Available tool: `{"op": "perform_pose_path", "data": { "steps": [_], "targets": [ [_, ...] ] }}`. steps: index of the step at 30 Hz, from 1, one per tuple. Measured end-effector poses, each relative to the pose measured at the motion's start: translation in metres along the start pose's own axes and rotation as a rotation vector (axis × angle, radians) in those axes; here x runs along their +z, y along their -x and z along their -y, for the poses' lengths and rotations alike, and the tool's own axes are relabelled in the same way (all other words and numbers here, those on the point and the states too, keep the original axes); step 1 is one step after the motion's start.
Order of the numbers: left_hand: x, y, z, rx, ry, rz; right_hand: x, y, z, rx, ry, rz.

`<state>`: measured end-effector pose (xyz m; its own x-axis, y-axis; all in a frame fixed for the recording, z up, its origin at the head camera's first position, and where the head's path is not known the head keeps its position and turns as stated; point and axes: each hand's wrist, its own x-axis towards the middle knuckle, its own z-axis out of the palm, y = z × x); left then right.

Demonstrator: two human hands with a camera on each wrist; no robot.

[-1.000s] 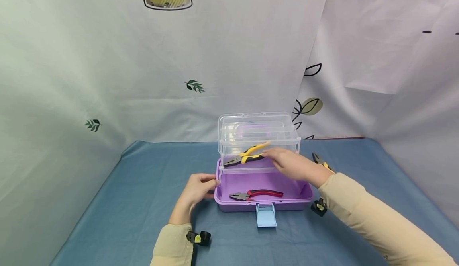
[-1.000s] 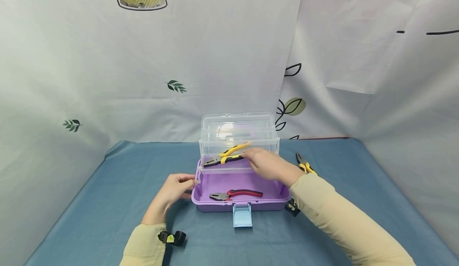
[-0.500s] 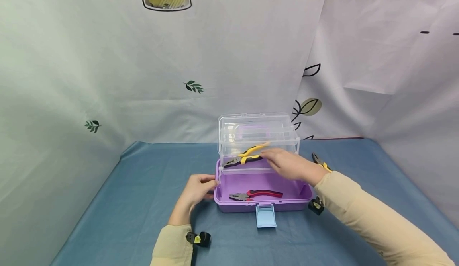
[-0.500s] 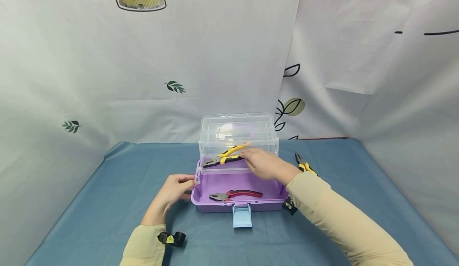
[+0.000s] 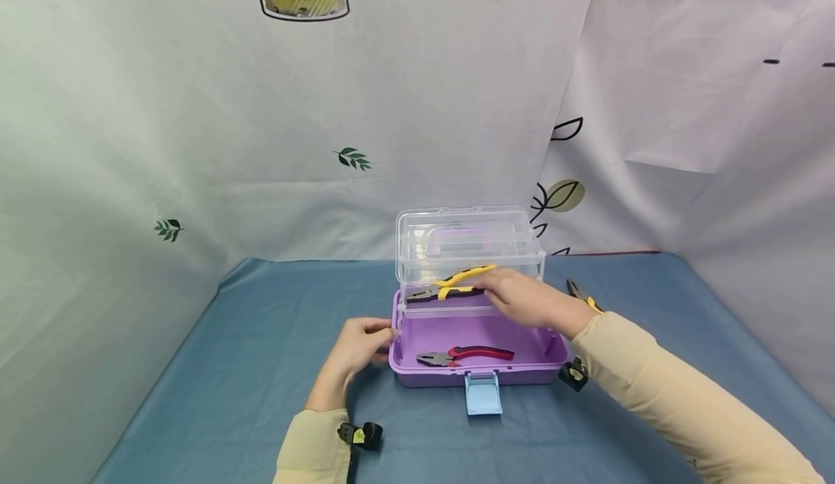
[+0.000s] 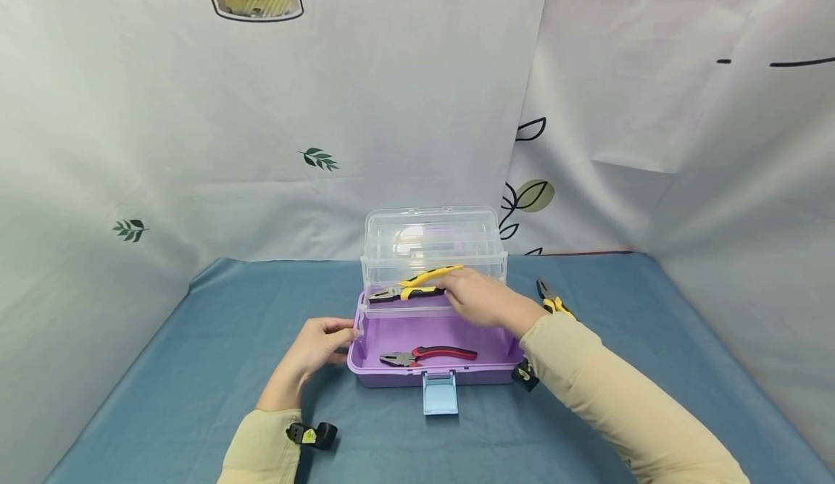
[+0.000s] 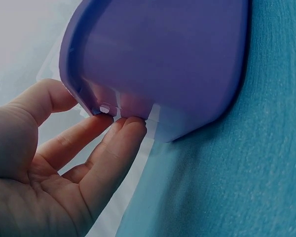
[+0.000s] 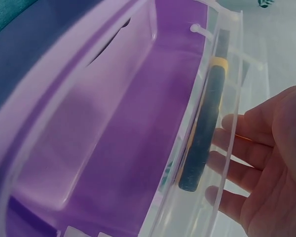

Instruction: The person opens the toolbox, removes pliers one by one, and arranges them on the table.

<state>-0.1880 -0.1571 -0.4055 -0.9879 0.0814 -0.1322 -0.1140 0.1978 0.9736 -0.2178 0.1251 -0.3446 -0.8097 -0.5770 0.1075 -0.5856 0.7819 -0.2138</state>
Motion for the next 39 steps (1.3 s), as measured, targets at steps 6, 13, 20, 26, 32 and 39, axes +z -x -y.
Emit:
{"op": "perform_pose_path", "data": {
  "steps": [6,13,20,26,32,39],
  "targets": [
    [-0.002,0.002,-0.003,0.009,-0.001,0.017,-0.002,0.004,0.003,-0.001,-0.026,0.005],
    [-0.002,-0.001,0.003,0.009,-0.009,0.012,-0.003,0.004,0.002,-0.012,-0.056,-0.007],
    [-0.002,-0.020,0.026,0.001,-0.014,0.008,-0.003,0.003,-0.008,0.049,-0.063,0.030],
    [-0.003,-0.020,0.027,0.005,-0.009,0.011,-0.007,0.000,-0.012,0.134,-0.097,0.087],
    [-0.003,-0.020,0.027,0.000,-0.006,0.007,-0.008,-0.006,-0.013,0.229,-0.117,0.122],
    [-0.004,-0.018,0.025,0.006,-0.013,0.016,-0.008,-0.006,-0.009,0.282,-0.097,0.123]
  ]
}}
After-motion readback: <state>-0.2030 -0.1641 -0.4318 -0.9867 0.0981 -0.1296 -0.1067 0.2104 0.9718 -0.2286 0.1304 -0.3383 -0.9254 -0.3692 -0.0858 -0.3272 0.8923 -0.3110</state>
